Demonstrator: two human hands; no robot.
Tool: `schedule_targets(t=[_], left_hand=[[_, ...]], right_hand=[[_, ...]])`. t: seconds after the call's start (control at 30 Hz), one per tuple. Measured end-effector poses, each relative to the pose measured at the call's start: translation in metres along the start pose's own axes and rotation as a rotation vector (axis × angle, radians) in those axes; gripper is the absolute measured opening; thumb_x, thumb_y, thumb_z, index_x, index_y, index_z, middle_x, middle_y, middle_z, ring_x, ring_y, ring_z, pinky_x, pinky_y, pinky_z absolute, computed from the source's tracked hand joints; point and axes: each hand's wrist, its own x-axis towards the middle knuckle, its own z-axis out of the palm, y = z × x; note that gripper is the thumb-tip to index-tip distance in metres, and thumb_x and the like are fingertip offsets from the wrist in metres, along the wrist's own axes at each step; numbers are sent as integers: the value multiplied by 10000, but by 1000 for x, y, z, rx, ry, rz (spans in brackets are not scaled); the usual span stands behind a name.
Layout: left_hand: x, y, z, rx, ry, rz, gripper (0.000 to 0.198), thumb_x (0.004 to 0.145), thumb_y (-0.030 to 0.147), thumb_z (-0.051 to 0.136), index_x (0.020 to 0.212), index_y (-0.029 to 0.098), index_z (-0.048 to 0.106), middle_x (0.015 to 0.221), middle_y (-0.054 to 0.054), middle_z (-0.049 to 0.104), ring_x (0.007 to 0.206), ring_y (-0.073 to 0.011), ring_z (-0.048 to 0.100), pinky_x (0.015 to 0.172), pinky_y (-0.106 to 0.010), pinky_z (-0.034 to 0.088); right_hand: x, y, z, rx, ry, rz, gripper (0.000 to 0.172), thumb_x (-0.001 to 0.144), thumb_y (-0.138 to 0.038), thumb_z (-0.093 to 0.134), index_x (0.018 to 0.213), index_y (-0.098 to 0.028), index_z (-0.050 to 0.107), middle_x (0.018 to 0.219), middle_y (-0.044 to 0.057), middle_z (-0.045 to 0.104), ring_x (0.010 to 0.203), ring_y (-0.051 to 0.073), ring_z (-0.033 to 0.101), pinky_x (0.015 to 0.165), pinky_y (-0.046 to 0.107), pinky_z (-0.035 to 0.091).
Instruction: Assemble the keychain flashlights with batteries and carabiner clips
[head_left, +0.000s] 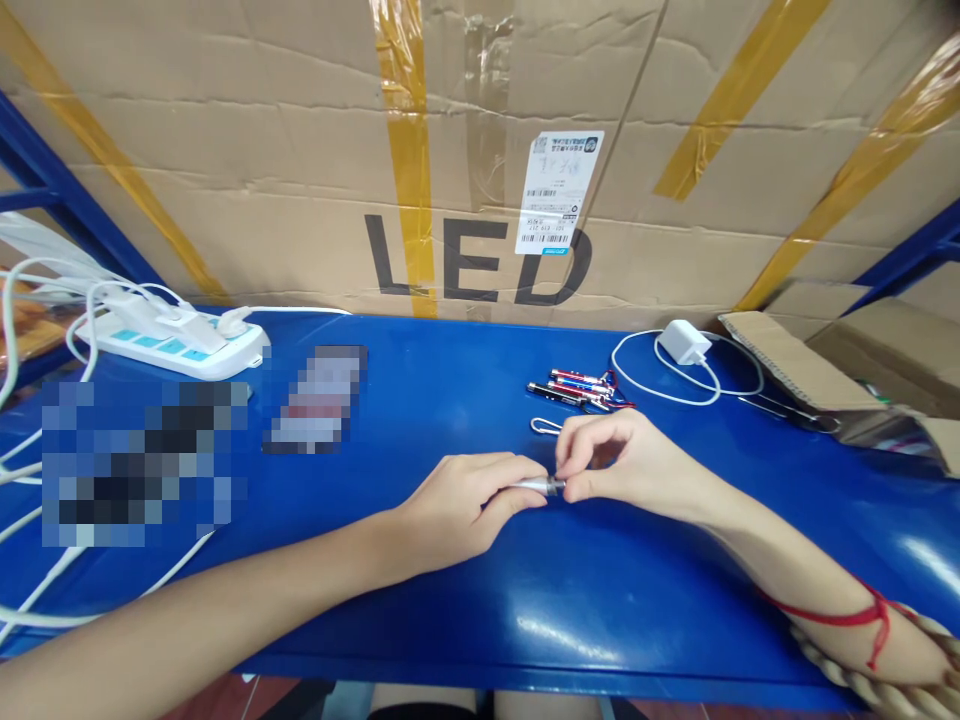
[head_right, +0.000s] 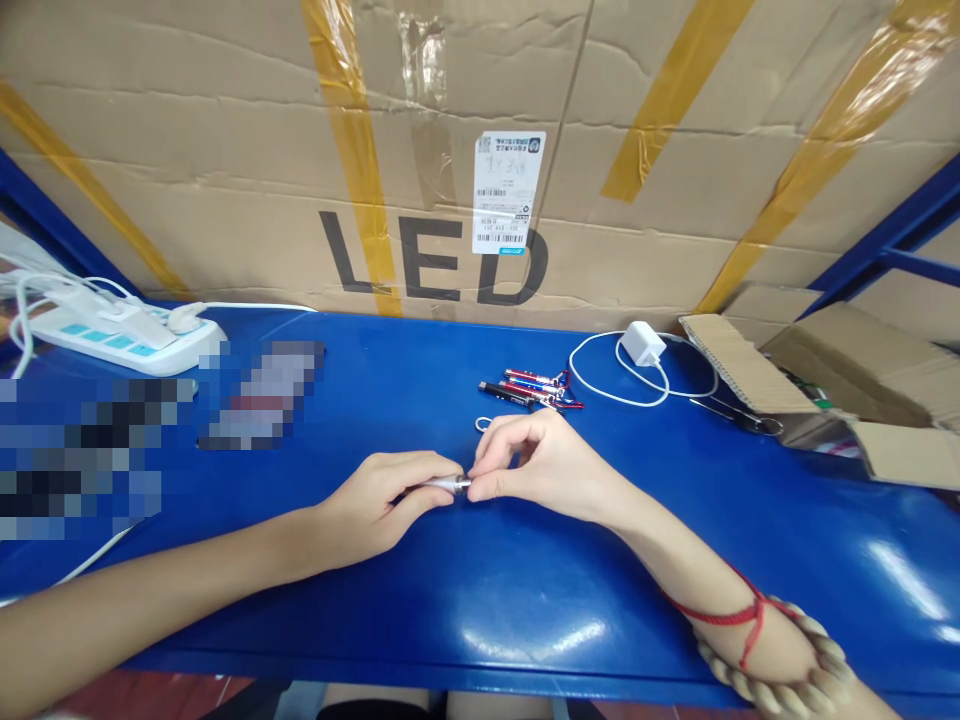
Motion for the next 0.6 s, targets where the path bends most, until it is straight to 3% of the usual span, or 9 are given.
schedule_targets(t=[0.23,0.33,0.47,0.6], left_hand=[[-4,-2,1,132,-53,100,212,912,197,439,851,173,641,719,4,641,645,-111,582,613,-183,414],[-5,-2,1,182,-26,128,255,927,214,402,848,169,641,694,1,631,616,-111,574,590,-190,412],[-6,-3,1,266,17,157,291,940,228,363,867,168,638,680,-6,629,594,-116,569,579,-206,413],[-5,-5,2,328,69,150,298,939,228,365,862,156,644,656,-16,628,576,-128,567,578,-224,419]], right_hand=[[1,13,6,36,-38,130,212,533,-268,824,558,-152,648,612,-17,599,571,90,550,534,214,440],[1,12,11,44,-7,146,258,511,-308,831,528,-148,629,586,-24,573,552,77,528,509,196,437],[0,10,14,106,-26,306,299,527,-333,814,542,-135,589,559,-36,539,465,55,493,359,142,382],[-2,11,16,172,-55,394,311,567,-350,795,580,-129,577,552,-29,537,473,58,506,319,106,379]])
